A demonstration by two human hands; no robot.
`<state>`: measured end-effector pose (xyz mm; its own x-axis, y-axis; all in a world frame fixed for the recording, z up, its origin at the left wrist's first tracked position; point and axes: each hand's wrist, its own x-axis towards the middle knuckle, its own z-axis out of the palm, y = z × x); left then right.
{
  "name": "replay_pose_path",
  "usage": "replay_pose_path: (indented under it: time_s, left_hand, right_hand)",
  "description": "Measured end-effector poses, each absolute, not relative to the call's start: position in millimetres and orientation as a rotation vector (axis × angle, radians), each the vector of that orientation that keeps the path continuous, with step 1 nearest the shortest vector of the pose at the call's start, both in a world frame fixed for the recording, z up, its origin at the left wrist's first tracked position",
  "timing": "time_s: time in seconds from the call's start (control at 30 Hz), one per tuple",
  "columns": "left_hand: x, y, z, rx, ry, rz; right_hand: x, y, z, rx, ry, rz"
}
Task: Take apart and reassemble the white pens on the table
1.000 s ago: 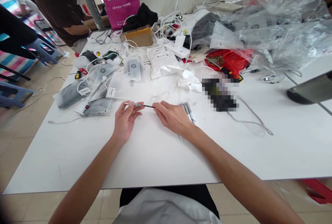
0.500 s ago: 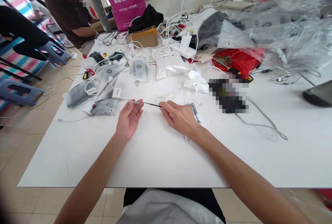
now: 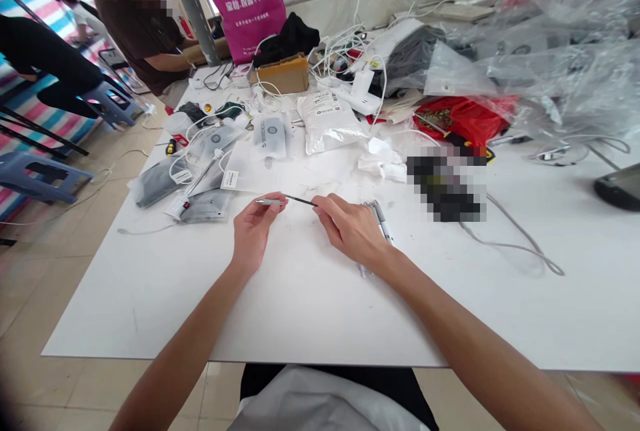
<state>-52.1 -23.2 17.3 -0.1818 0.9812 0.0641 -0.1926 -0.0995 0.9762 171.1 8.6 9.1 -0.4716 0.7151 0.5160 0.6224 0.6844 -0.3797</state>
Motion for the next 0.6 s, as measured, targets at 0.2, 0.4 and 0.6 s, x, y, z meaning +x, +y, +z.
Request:
replay_pose_path:
  time_s: [0.2, 0.4, 0.6]
  left_hand:
    - [-46.7, -30.7, 18.4, 1.342, 1.247, 1.491]
    - [-48.5, -30.1, 15.4, 1.401, 1.311, 1.470]
    - [-52.3, -27.7, 13.2, 1.513, 1.360, 1.457]
  right_hand:
    - [171.6, 8.9, 7.9, -1.029, -2.209, 0.204]
    - [172.3, 9.4, 6.7, -1.038, -2.211, 0.209]
    - [170.1, 5.4, 8.1, -1.088, -2.139, 0.421]
